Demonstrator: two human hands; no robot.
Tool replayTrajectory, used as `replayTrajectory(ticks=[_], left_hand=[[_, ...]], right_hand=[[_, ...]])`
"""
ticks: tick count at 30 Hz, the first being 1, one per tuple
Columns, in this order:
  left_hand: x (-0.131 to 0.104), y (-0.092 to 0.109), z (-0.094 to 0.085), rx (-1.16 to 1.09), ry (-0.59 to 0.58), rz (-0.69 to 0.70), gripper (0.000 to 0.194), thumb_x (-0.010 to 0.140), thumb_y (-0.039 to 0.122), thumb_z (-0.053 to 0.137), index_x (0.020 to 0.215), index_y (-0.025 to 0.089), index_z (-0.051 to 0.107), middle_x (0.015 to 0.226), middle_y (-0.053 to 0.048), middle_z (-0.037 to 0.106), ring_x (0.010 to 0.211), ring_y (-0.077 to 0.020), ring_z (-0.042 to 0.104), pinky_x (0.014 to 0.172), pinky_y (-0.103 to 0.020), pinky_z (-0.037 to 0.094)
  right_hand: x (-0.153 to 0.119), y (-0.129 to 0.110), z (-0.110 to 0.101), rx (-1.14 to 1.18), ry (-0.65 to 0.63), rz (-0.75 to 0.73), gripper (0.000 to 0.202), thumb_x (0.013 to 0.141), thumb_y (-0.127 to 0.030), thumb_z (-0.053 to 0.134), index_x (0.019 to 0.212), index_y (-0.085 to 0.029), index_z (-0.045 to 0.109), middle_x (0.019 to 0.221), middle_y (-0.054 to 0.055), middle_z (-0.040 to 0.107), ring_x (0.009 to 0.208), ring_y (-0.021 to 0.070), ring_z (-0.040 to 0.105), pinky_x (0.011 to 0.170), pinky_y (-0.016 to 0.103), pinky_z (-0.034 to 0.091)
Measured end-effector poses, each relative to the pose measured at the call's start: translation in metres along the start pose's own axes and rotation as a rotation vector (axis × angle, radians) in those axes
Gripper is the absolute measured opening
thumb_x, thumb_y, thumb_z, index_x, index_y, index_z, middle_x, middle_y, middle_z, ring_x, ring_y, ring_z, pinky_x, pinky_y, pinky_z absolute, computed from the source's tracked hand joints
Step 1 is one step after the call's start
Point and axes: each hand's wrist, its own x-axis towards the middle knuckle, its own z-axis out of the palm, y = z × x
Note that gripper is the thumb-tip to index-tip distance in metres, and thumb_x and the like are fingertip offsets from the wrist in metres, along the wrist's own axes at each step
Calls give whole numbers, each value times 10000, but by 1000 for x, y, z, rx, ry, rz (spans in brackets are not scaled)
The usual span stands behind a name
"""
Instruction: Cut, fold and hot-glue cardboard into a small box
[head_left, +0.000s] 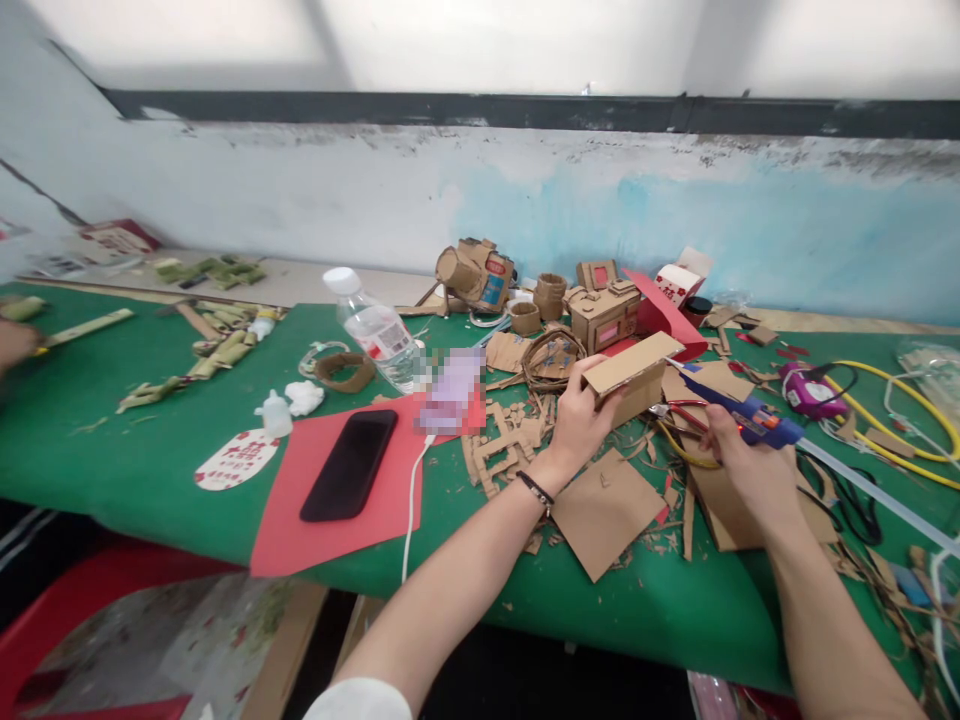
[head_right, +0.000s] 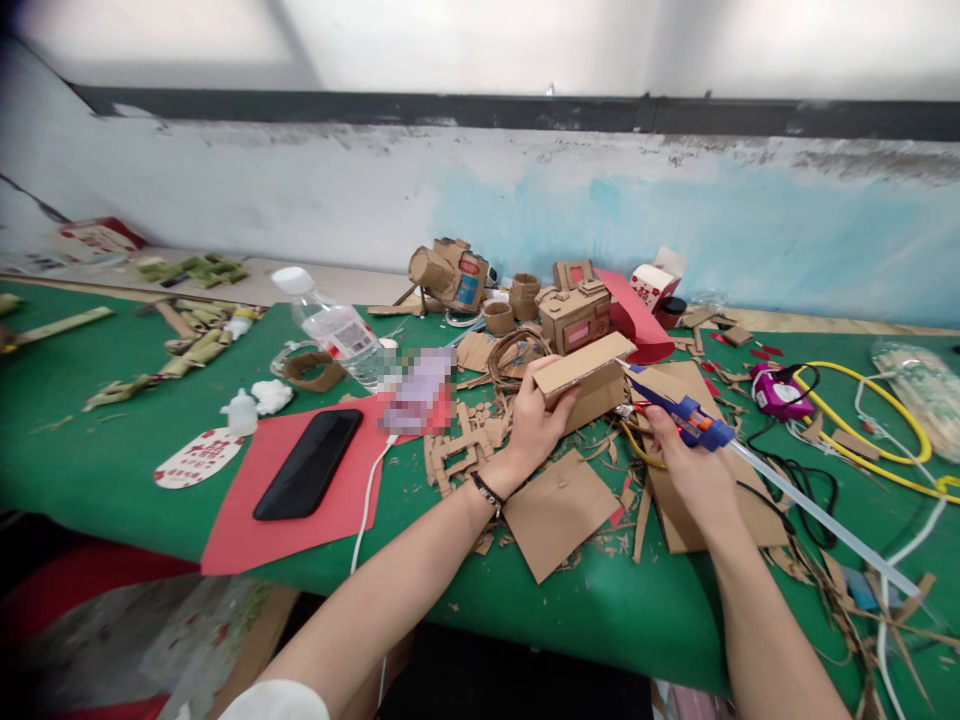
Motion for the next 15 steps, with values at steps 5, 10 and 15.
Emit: replayTrajectory(ticks=[5,10,15], left_hand=[[-1,-1,1,23,-25,-24,275,1072,311,646,1318,196,602,1385,-142,654,1233,-239,723,1077,-368,612],[0,1,-1,27,-21,-22,267,1074,307,645,1311,191,604,1377,-147,651,1238,-239,721,1077,-363,611],[0,1,-1,13,-16,-15,285,1071,304,652,1327,194,598,1369,-143,654,1244,-240,717,1091,-370,604]], right_hand=[[-2,-4,1,39,0,5,674,776,-890,623,569,-249,642,641,80,704,692,289,679,686,384,487],[0,1,1,92,-34,-19,652,803,-863,655,610,-240,657,650,74,697,691,273,669,721,388,513],[4,7,1,138,4,-62,588,852,-799,690,752,-221,734,644,53,695,705,274,695,746,385,532]])
